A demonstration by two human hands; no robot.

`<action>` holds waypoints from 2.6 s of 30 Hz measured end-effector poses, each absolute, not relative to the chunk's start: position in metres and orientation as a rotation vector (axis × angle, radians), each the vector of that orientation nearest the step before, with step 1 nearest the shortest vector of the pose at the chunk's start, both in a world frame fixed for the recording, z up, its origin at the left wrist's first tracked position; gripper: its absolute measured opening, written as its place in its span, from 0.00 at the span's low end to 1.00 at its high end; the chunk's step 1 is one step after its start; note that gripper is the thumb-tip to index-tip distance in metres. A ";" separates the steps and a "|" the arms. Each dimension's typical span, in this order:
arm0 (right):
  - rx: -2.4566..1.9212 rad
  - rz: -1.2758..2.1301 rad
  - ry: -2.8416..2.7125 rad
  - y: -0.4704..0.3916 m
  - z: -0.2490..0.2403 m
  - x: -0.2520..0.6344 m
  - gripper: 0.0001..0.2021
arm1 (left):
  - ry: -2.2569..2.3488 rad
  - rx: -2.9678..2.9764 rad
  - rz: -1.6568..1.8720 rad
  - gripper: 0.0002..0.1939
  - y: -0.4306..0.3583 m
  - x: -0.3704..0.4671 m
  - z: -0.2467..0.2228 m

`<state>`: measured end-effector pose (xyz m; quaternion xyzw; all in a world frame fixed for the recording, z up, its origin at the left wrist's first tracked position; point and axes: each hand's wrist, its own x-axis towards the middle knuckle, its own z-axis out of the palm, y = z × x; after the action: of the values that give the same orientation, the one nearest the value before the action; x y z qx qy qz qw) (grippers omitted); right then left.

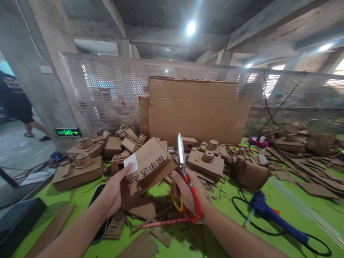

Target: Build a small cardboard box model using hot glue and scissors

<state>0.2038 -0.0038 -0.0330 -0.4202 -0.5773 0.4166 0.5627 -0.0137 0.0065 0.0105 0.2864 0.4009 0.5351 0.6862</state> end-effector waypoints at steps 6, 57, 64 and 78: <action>-0.995 0.990 -1.275 0.003 -0.034 0.209 0.21 | 0.907 0.878 1.161 0.19 0.010 -0.017 -0.004; -1.391 0.150 -2.287 0.004 -0.019 0.242 0.17 | 0.728 0.849 1.592 0.16 0.026 -0.050 0.004; -1.374 0.201 -2.330 0.002 -0.009 0.245 0.20 | 0.749 1.005 1.602 0.22 0.026 -0.054 0.014; -1.517 0.042 -2.412 0.000 -0.015 0.237 0.23 | 0.787 1.023 1.645 0.25 0.027 -0.050 0.006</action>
<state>0.2371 0.0004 -0.0146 -0.5266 -0.8374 0.0147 0.1455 -0.0500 0.0267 0.0063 0.4233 0.3256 0.6805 0.5017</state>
